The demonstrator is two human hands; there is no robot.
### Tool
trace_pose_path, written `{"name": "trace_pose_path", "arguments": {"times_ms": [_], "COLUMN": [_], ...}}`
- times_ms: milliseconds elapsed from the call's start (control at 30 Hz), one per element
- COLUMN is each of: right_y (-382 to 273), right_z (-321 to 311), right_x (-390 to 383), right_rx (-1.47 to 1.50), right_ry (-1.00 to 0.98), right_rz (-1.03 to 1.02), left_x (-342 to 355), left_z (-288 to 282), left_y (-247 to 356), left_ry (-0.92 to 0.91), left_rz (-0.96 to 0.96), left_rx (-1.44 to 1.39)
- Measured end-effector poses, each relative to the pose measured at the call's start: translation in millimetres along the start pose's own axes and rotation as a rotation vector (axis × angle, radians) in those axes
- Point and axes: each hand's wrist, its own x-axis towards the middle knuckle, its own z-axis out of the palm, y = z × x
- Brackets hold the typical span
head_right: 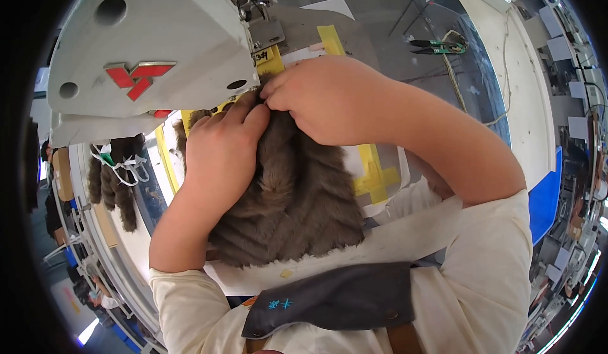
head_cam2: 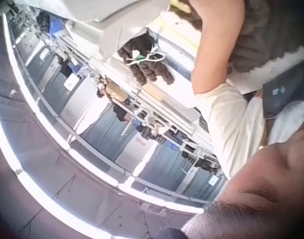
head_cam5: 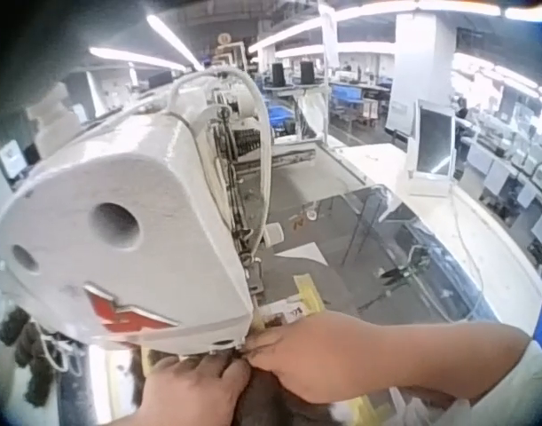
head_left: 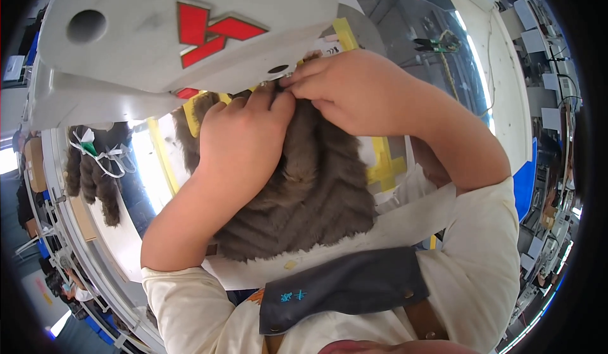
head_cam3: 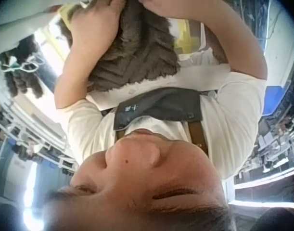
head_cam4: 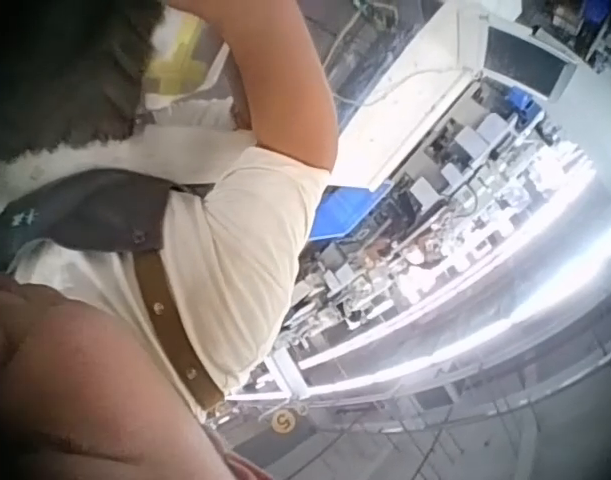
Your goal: Sewing and assembling components of a fur-covered bag using an industrial sewing machine.
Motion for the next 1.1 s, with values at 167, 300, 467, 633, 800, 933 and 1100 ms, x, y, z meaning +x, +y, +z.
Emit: {"name": "trace_pose_path", "arguments": {"times_ms": [167,300,467,633,800,933,1100], "right_y": [-10,-17,-19,-17,-16,-15,-14], "right_z": [3,3,6,6,7,7,6], "right_x": [-3,0,2,0,-1,0,2], "right_rx": [-0.211,-0.316,-0.361,-0.367,-0.357,-0.347,-0.340], "right_ry": [-0.062,-0.115,-0.110,-0.094,-0.094,-0.080,-0.094], "right_rz": [0.125,0.127,0.128,0.083,0.090,0.073,0.091], "left_x": [2,0,0,-3,-3,-2,-2], "left_z": [5,9,10,6,6,7,5], "left_y": [0,-2,-2,1,1,-1,0], "left_ry": [0.090,0.107,0.106,0.008,0.021,0.017,0.021], "left_rz": [0.026,0.031,0.034,-0.004,-0.017,-0.025,-0.031], "left_rx": [-0.005,0.029,0.045,0.046,0.037,0.010,-0.003]}}
